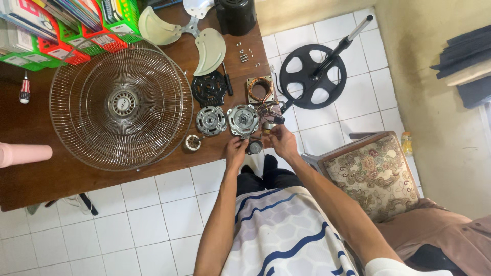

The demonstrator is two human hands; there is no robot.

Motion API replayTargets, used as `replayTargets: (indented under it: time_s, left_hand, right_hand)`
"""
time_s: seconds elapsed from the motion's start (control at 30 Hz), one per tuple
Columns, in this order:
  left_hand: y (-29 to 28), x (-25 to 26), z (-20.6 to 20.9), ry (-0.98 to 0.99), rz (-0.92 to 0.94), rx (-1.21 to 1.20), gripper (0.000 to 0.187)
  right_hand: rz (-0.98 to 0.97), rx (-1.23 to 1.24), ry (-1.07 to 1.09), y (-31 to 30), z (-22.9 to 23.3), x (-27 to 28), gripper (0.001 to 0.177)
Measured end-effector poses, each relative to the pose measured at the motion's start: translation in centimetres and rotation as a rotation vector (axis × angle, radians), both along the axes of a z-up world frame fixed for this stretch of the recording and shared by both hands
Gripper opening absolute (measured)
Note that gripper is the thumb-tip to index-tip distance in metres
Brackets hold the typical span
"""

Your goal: The person assembles a small electrical motor by hand, inserting the rotor into the stator and aligning the components on a wooden table. The person handles the rotor, stator, and other motor parts, placing them together without using tools.

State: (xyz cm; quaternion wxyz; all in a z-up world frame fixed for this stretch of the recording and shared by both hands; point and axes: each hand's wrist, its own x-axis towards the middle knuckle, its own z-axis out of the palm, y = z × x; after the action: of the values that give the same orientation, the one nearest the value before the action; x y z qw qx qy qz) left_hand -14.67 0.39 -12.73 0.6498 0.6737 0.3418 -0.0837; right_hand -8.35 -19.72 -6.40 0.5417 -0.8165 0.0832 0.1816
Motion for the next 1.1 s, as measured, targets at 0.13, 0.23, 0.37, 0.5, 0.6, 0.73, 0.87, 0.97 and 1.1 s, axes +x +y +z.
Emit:
replayTargets:
  time_s: [0.13,0.23,0.37,0.5,0.6,0.73,0.87,0.97,1.1]
  left_hand:
    - [-0.8,0.4,0.1,-0.04,-0.033,-0.003,0.048]
    - [-0.7,0.3,-0.1,-0.058,-0.055,-0.012,0.041]
    - [-0.7,0.1,-0.4,-0.059,-0.037,-0.051,0.039]
    - [-0.7,-0.4,-0.5,-0.043,-0.037,-0.099,0.038]
    - [-0.4,-0.7,-0.5,-0.055,-0.048,-0.14,0.037]
    - [0.2,-1.0,-0.1,-0.042,-0.104,-0.09,0.039]
    - [0.7,-0.1,0.6,-0.078,-0.026,-0.158,0.042]
    - [0.4,0.8,0.6,-0.073,0.036,-0.194,0.047]
    - [0.0,2.2,-0.3,-0.068,0.019,-0.156,0.05]
  right_hand:
    - [-0.14,-0.121,-0.126,0.5,-1.7,-1.3,0.023]
    - [-0.148,-0.007,-0.002,0.7,-1.3,-2.3,0.023]
    - [-0.035,-0.026,-0.111,1.9,0.4,-2.5,0.023]
    - [0.111,-0.065,-0.221,3.2,0.6,-2.3,0.025]
    - [0.175,-0.042,-0.24,4.1,0.2,-3.2,0.029]
    - [0.19,-0.293,-0.299,4.8,-0.1,-5.5,0.05]
    - [0.017,-0.085,-0.265,5.4,0.0,-6.7,0.057]
    - [-0.077,-0.037,-0.1,6.0,0.6,-7.2,0.05]
    - [-0.142,0.037,-0.192,7.3,2.5,-7.9,0.046]
